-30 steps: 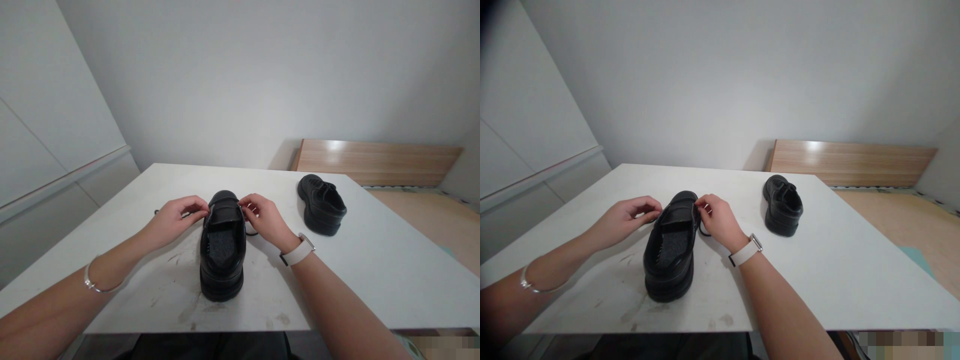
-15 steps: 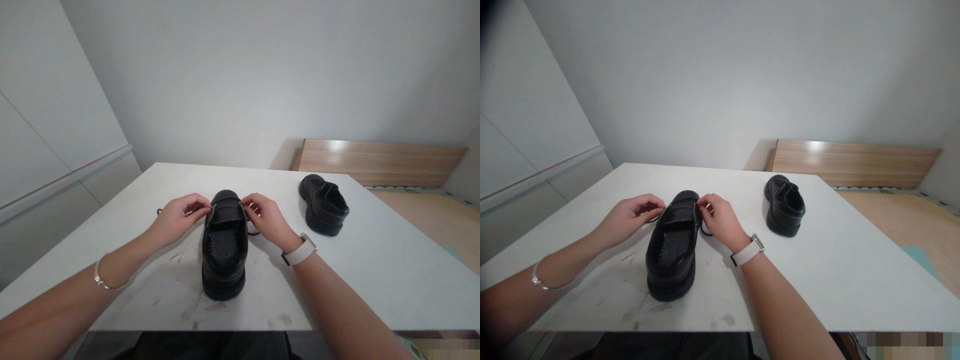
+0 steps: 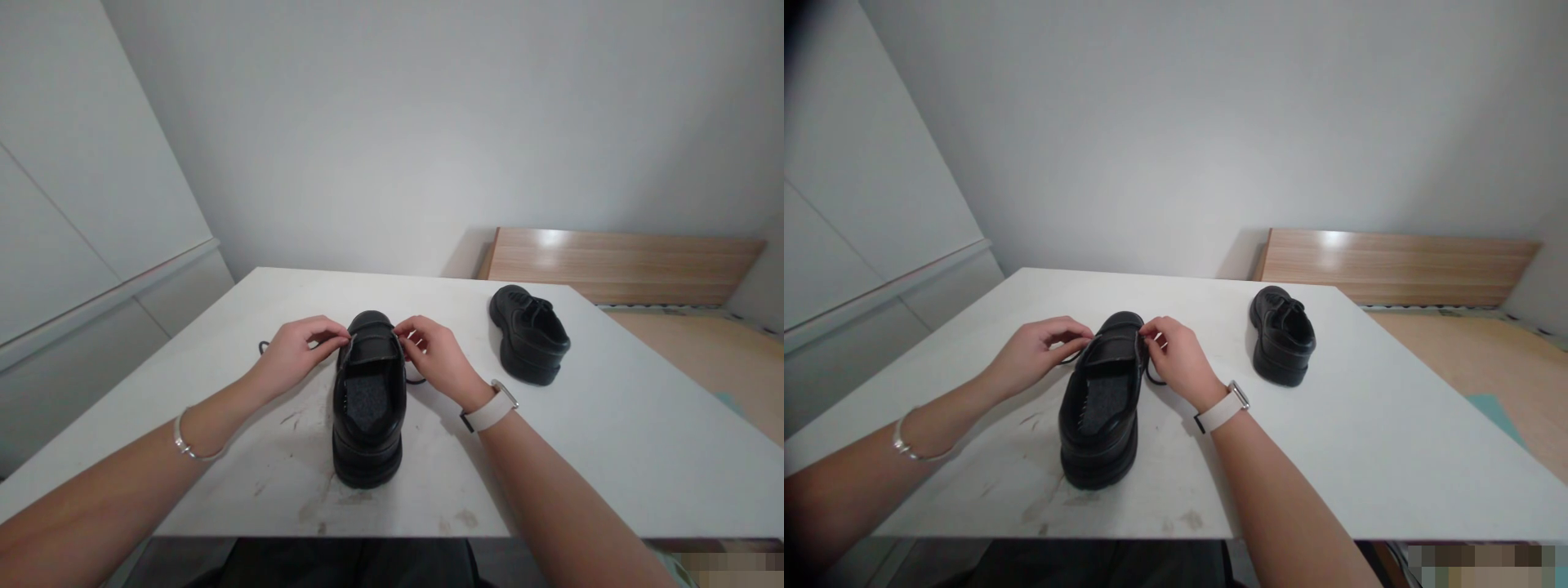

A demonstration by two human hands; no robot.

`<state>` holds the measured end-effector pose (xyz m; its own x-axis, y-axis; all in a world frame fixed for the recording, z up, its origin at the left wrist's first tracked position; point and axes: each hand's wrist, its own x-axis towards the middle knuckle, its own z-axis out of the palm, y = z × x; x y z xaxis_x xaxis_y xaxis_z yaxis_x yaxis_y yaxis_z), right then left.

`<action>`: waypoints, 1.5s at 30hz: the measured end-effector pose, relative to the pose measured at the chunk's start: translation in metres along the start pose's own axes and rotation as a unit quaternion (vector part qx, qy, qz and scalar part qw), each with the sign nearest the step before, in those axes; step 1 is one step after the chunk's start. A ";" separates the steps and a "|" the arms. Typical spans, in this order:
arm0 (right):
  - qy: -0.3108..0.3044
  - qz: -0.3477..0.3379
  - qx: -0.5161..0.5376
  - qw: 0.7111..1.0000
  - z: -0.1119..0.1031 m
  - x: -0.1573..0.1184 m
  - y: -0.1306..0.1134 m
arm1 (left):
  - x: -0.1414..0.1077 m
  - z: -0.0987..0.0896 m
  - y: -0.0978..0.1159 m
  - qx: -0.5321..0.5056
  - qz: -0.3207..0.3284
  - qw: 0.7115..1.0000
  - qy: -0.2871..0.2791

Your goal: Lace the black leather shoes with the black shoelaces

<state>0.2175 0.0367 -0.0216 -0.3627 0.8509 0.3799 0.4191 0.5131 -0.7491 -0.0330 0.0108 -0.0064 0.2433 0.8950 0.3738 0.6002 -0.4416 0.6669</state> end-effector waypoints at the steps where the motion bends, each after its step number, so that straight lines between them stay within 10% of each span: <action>1: 0.000 0.001 0.000 1.000 0.000 0.000 0.000 | 0.001 0.000 -0.001 -0.004 0.000 1.000 -0.002; 32: -0.007 0.043 0.085 0.995 0.000 0.000 -0.002 | 0.006 -0.004 -0.007 0.005 0.041 0.999 0.001; 45: -0.047 -0.011 -0.128 0.991 -0.011 -0.003 -0.056 | 0.008 -0.010 0.032 0.160 0.058 0.984 -0.053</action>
<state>0.2043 0.0070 0.0252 -0.4455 0.8310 0.3332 0.6028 0.5535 -0.5746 -0.0198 0.0031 0.0240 0.3929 0.8483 0.3551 0.7689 -0.5148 0.3791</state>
